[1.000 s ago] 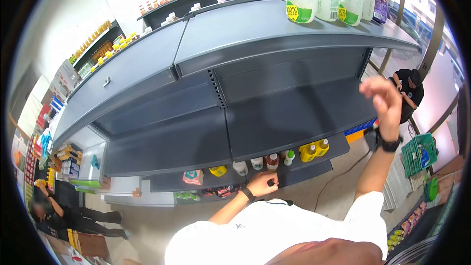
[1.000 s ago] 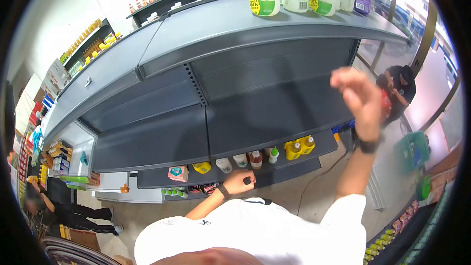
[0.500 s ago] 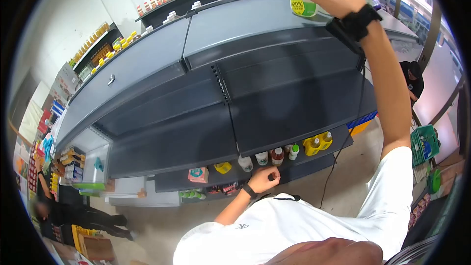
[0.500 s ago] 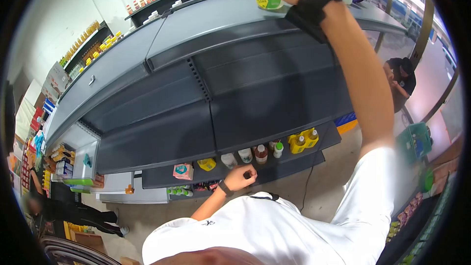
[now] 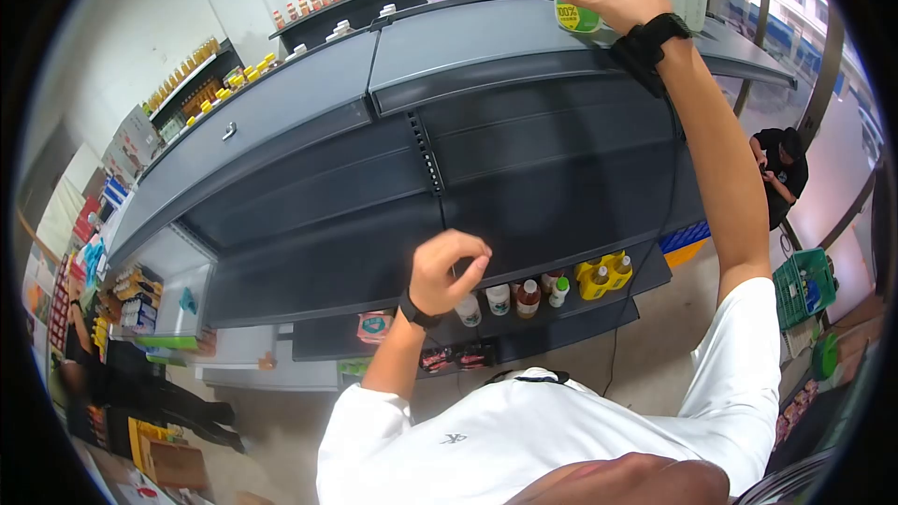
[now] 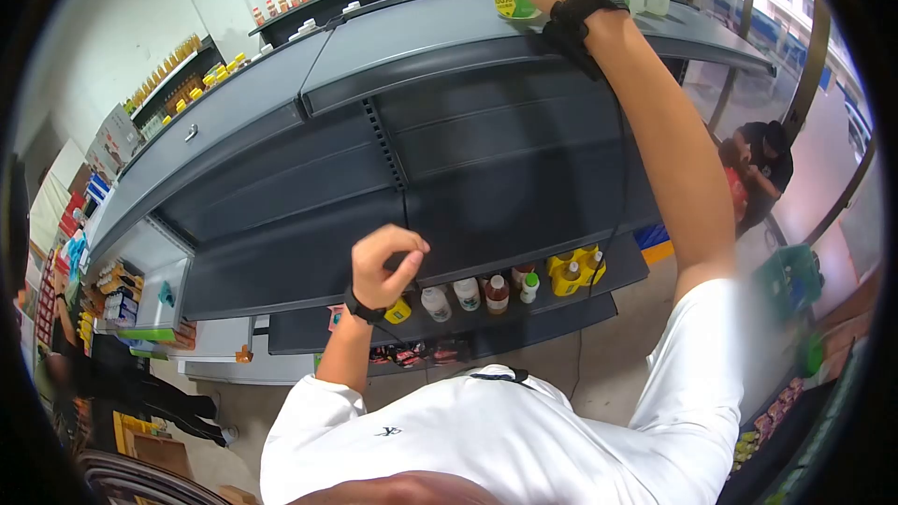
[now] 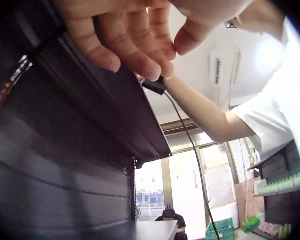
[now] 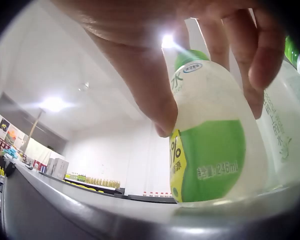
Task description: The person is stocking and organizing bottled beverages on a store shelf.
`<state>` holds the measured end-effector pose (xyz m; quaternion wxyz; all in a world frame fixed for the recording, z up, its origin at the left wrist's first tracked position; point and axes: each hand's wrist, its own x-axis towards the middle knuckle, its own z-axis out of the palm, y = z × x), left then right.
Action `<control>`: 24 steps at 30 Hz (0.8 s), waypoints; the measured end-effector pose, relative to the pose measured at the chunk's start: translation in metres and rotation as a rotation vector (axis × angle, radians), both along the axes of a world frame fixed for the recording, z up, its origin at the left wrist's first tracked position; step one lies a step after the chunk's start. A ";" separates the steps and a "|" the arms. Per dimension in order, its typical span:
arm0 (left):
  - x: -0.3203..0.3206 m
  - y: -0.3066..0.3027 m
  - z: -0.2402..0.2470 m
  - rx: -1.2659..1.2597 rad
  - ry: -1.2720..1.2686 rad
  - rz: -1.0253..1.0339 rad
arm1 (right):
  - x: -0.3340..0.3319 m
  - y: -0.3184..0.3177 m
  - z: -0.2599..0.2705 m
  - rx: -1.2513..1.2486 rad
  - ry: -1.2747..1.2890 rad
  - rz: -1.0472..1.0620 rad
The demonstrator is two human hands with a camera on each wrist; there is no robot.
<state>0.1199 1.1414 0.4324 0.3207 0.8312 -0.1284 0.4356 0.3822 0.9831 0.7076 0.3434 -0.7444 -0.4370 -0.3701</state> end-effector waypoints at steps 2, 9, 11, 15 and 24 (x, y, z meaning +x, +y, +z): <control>0.004 -0.001 0.034 0.084 -0.155 -0.010 | -0.004 -0.002 -0.001 0.034 -0.028 0.054; 0.057 -0.016 0.128 0.210 -0.459 0.199 | -0.052 -0.017 -0.010 0.093 0.094 0.354; 0.074 -0.022 0.135 0.181 -0.457 0.246 | -0.040 -0.013 -0.026 0.157 -0.130 0.458; 0.094 -0.029 0.119 0.185 -0.466 0.177 | -0.074 -0.038 -0.076 0.252 -0.012 0.614; 0.085 -0.054 -0.074 0.195 -0.189 -0.334 | -0.113 -0.131 -0.294 0.431 0.918 0.805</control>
